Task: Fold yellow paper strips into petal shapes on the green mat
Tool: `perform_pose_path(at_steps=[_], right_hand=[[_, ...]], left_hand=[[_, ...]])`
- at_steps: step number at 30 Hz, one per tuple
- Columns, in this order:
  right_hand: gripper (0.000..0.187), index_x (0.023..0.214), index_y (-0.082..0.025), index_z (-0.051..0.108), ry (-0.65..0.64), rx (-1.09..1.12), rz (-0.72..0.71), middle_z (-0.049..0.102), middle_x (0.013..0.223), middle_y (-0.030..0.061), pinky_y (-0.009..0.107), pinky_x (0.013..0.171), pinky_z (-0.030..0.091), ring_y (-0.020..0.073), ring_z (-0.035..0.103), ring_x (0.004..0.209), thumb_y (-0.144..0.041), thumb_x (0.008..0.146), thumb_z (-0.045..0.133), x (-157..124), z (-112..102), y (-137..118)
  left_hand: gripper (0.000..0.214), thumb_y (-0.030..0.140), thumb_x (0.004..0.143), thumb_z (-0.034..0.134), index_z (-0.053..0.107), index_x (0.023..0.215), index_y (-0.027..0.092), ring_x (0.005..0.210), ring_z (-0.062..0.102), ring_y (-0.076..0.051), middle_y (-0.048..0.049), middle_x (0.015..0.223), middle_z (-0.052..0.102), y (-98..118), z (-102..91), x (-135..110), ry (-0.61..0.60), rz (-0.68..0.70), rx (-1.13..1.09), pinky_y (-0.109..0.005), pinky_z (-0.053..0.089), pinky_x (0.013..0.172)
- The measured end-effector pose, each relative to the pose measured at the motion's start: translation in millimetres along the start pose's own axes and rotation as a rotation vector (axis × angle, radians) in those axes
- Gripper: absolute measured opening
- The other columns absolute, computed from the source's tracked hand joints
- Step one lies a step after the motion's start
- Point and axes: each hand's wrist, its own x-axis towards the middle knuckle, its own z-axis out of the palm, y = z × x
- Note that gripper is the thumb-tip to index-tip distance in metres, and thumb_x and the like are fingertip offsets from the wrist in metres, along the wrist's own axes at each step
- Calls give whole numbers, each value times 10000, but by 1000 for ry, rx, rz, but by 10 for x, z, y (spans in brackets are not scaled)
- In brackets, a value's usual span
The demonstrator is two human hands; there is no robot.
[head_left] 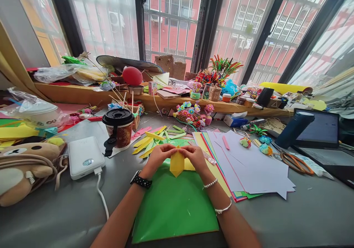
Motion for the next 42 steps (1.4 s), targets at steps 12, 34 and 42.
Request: perform_pose_path(at_steps=[12,34,42], right_hand=[[285,676,-156,647,-24,54,83,634,659,32,288,603,475,172,587,642,-412,550,663,15,-27,46],[283,633,-131,596,-22,227,218,596,638,10,258,604,440,126,563,602,-356,501,706,0,-62,28],[281,630,-133,605,1,186,218,591,628,13,240,585,408,121,547,599,-366,505,702,6,-58,77]], left_hand=[[304,395,588,619,659,747,138,722,585,-195,-51,736,662,-19,-3,10,-8,10,48,-272,449,655],[312,352,579,645,665,817,151,840,587,-225,-54,856,675,-42,15,26,-25,-14,42,-284,450,733],[383,362,556,655,650,851,118,807,589,-229,-81,845,669,-82,38,37,-29,-20,15,-307,454,708]])
